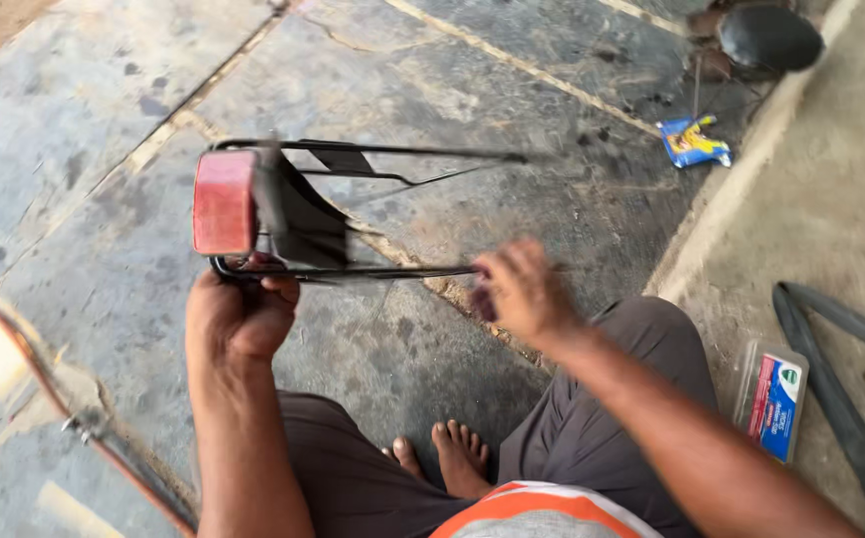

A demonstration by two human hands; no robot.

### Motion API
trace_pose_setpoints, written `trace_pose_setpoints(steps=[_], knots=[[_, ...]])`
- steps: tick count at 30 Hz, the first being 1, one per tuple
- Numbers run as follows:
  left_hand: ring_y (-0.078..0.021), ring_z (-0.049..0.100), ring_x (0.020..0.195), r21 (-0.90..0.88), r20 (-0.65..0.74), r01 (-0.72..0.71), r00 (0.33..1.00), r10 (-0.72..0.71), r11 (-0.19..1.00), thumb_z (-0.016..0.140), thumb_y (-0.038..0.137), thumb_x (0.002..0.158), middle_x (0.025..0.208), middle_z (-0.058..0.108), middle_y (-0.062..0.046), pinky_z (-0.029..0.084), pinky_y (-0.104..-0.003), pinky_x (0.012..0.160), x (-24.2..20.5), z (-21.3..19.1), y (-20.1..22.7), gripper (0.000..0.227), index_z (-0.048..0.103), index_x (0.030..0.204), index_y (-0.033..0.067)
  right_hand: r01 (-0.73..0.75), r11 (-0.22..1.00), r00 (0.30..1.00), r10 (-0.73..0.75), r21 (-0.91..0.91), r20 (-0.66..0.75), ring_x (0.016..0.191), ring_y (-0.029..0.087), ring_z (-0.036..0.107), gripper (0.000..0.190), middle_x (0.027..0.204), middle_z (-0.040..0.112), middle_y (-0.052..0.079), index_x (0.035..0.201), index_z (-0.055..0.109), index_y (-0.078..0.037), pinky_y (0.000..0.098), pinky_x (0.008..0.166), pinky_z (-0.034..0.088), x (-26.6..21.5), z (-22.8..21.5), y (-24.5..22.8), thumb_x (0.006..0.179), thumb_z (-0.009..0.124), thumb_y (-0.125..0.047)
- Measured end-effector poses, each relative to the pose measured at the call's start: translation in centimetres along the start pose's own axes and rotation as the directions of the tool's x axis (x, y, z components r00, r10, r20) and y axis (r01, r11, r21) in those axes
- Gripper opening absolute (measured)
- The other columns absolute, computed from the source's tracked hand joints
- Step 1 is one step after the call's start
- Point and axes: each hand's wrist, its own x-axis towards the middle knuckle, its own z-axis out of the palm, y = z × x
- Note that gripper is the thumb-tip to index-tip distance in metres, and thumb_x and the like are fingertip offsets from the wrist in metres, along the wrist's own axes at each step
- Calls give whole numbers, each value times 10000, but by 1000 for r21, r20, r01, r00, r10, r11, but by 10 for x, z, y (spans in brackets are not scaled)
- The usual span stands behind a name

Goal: The person sits on the floor and wipes a black metal rack and a flat metal plate with a purple cloth. The person rotates the rack to clean different sides and continues wiping the metal surfaces.

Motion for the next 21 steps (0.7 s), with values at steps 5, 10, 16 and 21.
trace_pose_setpoints(steps=[5, 10, 16, 21], knots=[[-174, 659, 669, 21, -130, 117, 985, -113, 993, 404, 236, 1089, 829, 706, -56, 558, -287, 569, 5, -19, -30, 286, 656, 1073, 101, 162, 980, 987, -160, -113, 27, 785, 233, 570, 153, 859, 620, 65, 1036, 705, -42, 369, 648, 478, 35, -99, -22, 900, 753, -92], [-182, 631, 525, 390, 115, 137, 974, -196, 911, 445, 614, 972, 674, 657, -58, 538, -327, 463, -6, -16, -56, 508, 690, 1206, 235, 145, 947, 985, -165, -288, -44, 800, 242, 575, 127, 851, 597, 60, 1009, 693, -63, 396, 686, 477, 39, -152, -46, 900, 747, -100], [-152, 578, 696, 956, 224, -232, 973, 62, 180, 700, 546, 957, 897, 710, -61, 478, -306, 597, -3, -14, -72, 675, 691, 1324, -20, 41, 926, 999, -51, -376, -17, 813, 296, 595, 134, 848, 600, 74, 977, 686, -80, 430, 707, 488, 43, -191, -55, 872, 767, -93], [-122, 649, 848, 852, 242, -147, 962, -129, 502, 662, 529, 824, 1028, 703, -8, 554, -292, 743, -4, -4, -125, 840, 423, 1542, 166, -163, 959, 985, 173, -230, 22, 915, 353, 660, 126, 945, 697, 121, 989, 677, -62, 476, 802, 516, 24, -199, -39, 905, 737, -136]])
